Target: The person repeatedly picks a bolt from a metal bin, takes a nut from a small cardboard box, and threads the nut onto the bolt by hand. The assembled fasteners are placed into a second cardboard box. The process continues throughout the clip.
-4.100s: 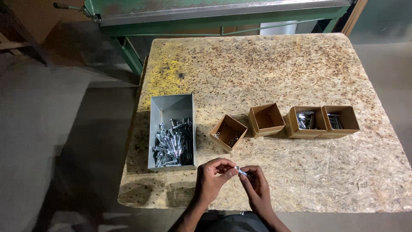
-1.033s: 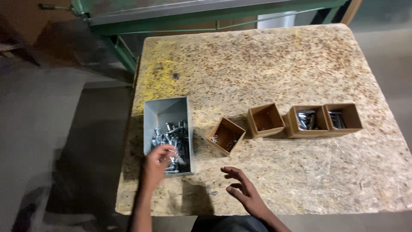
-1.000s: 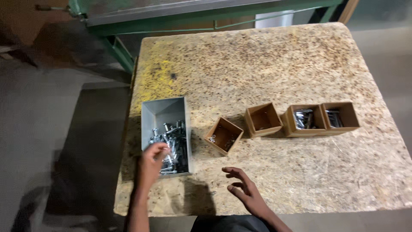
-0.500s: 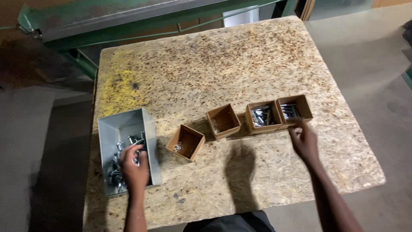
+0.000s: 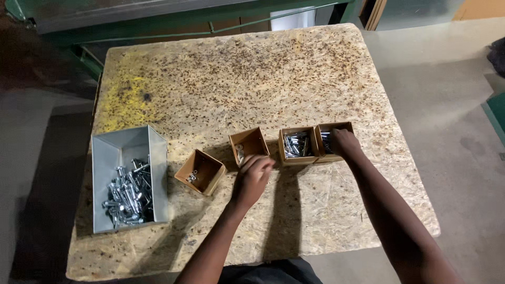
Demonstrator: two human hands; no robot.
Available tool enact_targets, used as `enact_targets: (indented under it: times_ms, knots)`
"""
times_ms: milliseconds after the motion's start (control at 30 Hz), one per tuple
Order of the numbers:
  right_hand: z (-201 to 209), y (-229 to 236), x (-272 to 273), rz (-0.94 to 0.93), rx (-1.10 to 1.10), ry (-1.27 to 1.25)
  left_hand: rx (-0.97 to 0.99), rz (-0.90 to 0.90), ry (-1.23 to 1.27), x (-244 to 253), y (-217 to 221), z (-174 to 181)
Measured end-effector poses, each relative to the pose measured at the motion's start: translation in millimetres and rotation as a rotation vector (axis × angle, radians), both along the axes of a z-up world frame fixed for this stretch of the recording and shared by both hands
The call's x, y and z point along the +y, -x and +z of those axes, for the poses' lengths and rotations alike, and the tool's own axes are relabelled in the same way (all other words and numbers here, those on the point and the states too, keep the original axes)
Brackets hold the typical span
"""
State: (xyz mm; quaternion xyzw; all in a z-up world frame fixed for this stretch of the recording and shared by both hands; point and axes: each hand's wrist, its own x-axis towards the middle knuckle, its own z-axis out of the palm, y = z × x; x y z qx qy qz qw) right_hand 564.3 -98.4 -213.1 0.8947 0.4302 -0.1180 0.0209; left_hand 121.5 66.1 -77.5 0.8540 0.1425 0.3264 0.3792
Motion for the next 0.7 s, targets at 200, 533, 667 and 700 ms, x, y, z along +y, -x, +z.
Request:
enact_targets:
  times_ms: [200,533,667,700]
  knots:
    - [31.5,24.5,-6.6,0.201,-0.118,0.062,0.074,-0.093,-0.272,6.3,-128.6,-28.8]
    - [-59.6,-34.4,2.5,0.258,-0.092,0.089,0.209,0.053,-0.931,32.3,-224.3,-126.2]
    - [-66.8,-33.6,11.6,0.19,-0.02,0.08,0.44,-0.059,-0.947,41.0,-228.0,-138.5]
    - [-63.1,-30.5,13.5,0.126,0.005,0.049,0.437,-0.055,-0.959,43.2,-232.8,-146.4]
